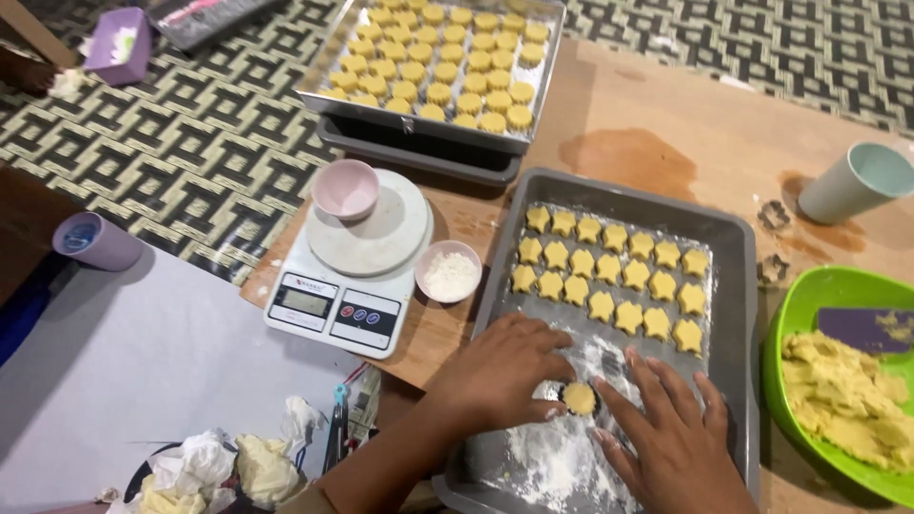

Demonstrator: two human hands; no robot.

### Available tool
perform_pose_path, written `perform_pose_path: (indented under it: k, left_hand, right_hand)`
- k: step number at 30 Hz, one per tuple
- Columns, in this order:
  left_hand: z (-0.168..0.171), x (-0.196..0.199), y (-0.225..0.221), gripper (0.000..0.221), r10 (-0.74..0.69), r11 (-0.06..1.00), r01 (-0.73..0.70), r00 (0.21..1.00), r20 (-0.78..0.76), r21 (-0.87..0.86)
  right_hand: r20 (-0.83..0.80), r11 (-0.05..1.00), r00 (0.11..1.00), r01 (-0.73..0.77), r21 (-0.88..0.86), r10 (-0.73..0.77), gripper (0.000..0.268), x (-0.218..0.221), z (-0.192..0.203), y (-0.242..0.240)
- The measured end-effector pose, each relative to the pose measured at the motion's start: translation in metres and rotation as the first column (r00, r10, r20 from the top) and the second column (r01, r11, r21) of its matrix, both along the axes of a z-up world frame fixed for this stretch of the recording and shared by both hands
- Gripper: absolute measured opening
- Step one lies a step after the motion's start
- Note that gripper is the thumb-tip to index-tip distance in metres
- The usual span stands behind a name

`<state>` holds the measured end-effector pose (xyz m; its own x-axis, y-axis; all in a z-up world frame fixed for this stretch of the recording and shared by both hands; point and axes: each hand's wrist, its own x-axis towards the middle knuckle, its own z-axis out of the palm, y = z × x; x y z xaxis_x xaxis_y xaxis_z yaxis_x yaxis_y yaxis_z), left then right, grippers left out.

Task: Shaping cookie dough using a manual mold and arranging them on a baking tray

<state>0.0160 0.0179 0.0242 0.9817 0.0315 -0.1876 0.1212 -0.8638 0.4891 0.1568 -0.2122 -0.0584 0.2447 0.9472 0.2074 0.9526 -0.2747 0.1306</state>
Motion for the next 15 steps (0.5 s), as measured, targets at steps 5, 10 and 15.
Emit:
perform_pose_path:
  k: [5, 10, 15]
  left_hand:
    - [-0.013, -0.005, 0.001, 0.042, -0.001, 1.000, -0.001, 0.991, 0.134, 0.015]
    - [-0.016, -0.007, 0.002, 0.040, 0.016, 1.000, -0.015, 0.983, 0.181, -0.012]
    - [-0.018, -0.007, 0.002, 0.039, 0.015, 0.999, -0.009, 0.978, 0.207, -0.032]
  right_hand:
    - [-0.006, 1.000, 1.000, 0.002, 0.004, -0.002, 0.062, 0.004, -0.008, -0.001]
    - [-0.058, 1.000, 0.998, -0.003, -0.028, 0.002, 0.059, 0.009, -0.016, -0.004]
    - [-0.087, 1.000, 0.996, 0.008, -0.028, -0.010, 0.059, 0.008, -0.013, -0.003]
